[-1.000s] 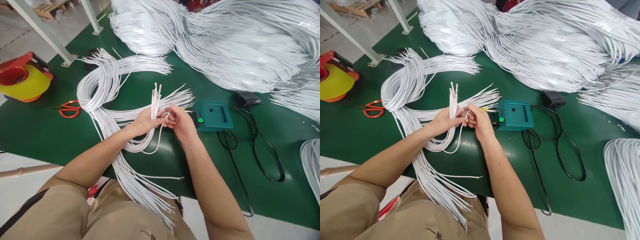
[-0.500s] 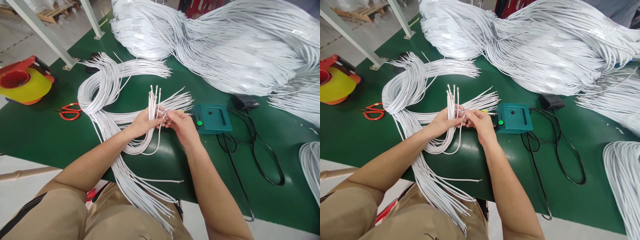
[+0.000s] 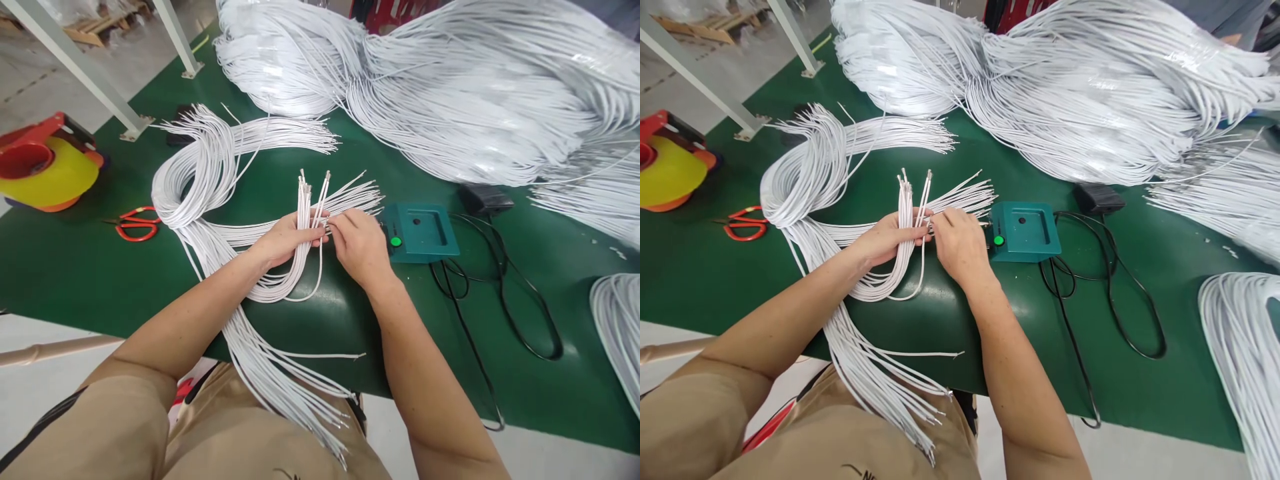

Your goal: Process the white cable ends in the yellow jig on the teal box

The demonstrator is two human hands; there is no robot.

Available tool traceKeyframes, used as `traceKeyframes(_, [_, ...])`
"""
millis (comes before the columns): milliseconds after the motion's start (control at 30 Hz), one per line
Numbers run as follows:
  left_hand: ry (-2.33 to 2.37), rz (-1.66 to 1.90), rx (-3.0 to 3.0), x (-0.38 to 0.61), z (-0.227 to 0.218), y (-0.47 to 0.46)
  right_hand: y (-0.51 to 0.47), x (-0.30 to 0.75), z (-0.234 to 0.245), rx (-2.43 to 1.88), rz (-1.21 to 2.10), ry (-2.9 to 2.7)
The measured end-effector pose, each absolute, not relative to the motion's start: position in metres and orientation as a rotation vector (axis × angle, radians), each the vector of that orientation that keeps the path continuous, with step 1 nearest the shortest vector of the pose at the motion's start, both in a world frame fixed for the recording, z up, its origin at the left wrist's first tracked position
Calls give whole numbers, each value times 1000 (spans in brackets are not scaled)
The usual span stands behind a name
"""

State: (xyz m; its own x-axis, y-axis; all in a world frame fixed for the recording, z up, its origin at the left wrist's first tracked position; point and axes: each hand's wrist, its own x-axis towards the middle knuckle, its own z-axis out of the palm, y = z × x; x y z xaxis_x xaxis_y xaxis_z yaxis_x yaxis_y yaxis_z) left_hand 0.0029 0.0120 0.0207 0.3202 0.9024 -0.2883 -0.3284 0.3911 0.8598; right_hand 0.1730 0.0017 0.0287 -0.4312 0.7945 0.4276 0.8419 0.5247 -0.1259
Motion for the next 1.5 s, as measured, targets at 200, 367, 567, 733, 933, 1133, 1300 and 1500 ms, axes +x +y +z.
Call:
traceKeyframes(200, [1081,946,987,8,14,20,24,201,39,-1637,-132,-2443])
traceKeyframes(367, [1160,956,1069,13,9,20,25,203,39,-1650,-110,-2529])
traceKeyframes(567, [1230,924,1200,21,6,24,22,205,38,-1575,-198,-2610])
traceKeyframes(733, [1298,912,1318,28,1,32,26,208,37,-1594,-202,-2586])
traceKeyframes(933, [1362,882,1425,27,-5,33,31,206,35,-1643,-200,-2522])
traceKeyframes(1133, [1316,851,1344,26,-5,33,23,209,40,-1656,-153,-2515])
traceKeyframes(1300, [1231,856,1199,26,3,33,11,222,33,-1891,-378,-2102])
traceKeyframes(1500, [1217,856,1152,20,8,31,8,226,23,-1963,-374,-2039])
